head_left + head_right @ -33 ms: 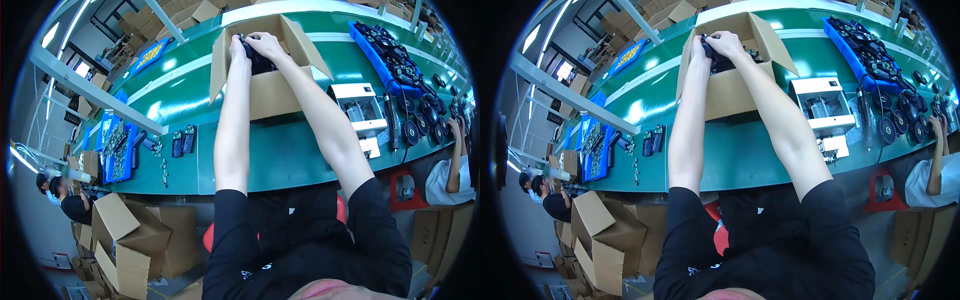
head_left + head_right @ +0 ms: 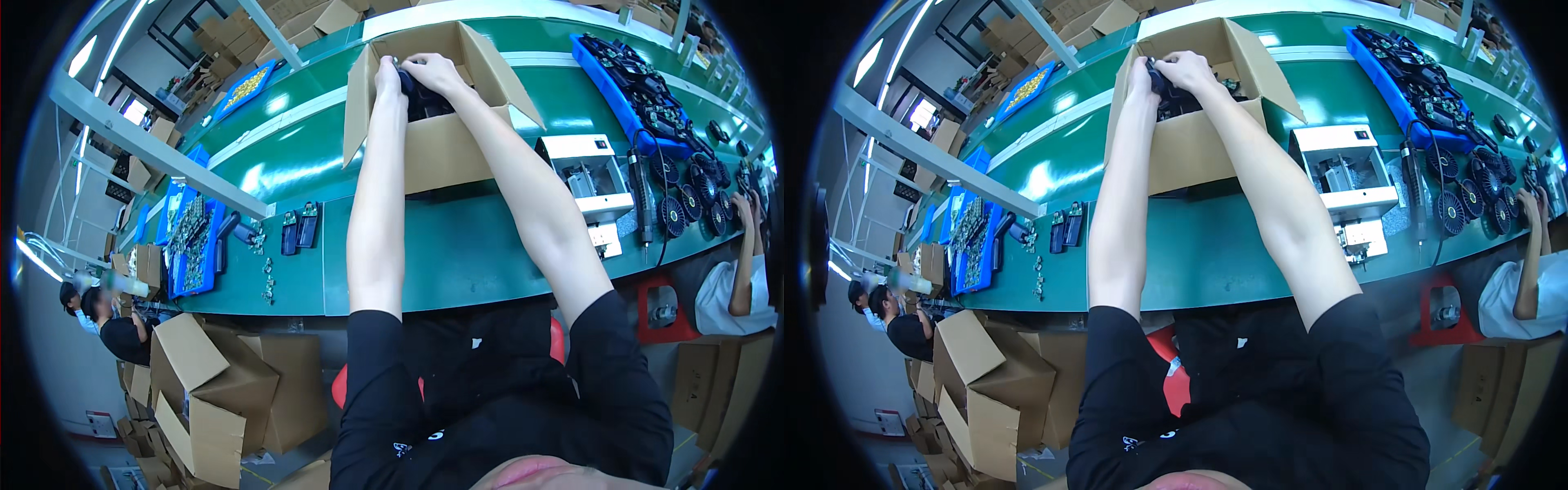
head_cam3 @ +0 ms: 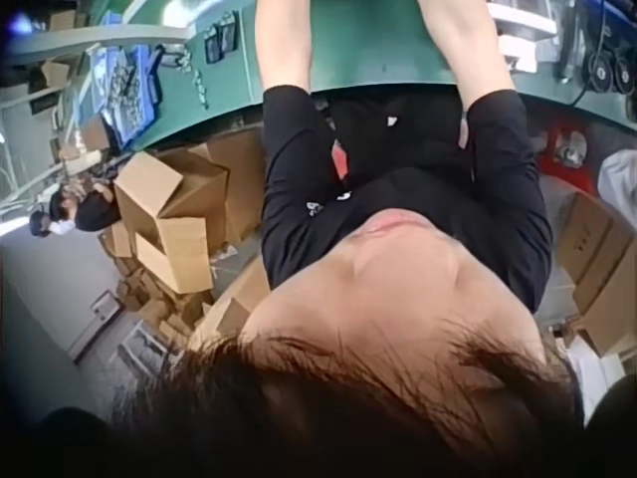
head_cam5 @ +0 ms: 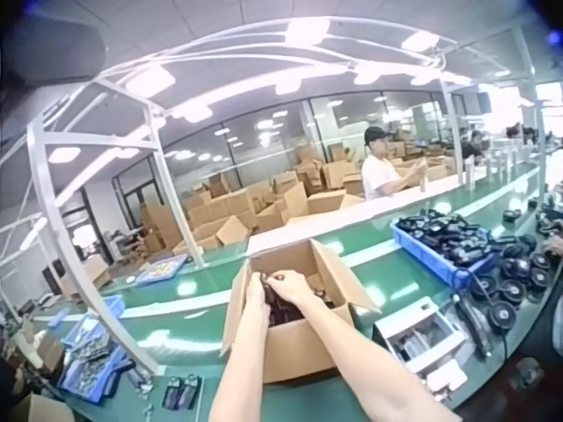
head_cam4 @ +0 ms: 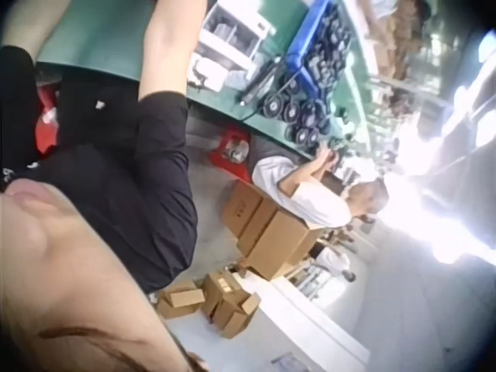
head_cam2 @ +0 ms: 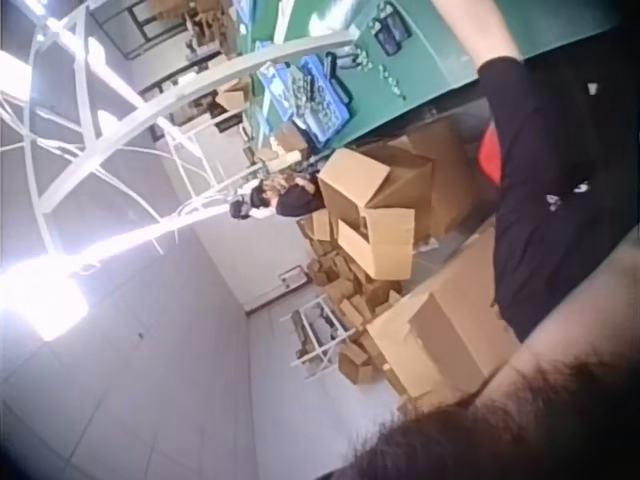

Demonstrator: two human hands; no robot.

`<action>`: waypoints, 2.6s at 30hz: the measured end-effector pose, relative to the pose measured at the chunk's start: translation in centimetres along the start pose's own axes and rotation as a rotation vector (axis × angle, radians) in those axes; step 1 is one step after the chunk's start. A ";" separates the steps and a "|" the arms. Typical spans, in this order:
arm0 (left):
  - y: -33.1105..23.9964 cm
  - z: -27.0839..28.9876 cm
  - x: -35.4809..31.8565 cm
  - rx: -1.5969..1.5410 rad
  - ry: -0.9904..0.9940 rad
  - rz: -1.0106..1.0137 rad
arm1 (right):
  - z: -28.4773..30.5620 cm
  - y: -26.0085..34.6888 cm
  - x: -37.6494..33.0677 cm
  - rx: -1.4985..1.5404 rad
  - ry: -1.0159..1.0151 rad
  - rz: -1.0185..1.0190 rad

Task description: Assembling electronic components into plastic housings and packaging them into boxes.

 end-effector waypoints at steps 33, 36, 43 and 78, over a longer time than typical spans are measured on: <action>-9.7 6.6 -24.9 1.670 0.138 -1.004 | -0.8 2.7 0.5 -0.045 -0.104 0.096; -9.4 2.5 -18.8 1.733 0.181 -1.110 | -0.1 2.9 -0.1 0.082 -0.105 0.067; -5.4 1.7 -9.8 2.021 0.158 -0.503 | 1.4 3.9 -1.4 0.001 -0.234 -0.015; -4.3 19.5 -23.2 1.687 0.397 -0.360 | 15.8 13.8 -36.7 0.151 -0.395 0.747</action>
Point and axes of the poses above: each hand's wrist, its own x-axis towards the middle knuckle, its own z-axis out of the back of the hand, y = z × x, the point moved 5 cm from there along x, towards the middle knuckle, and after that the axes turned 9 degrees about y, right-handed, at the moved point
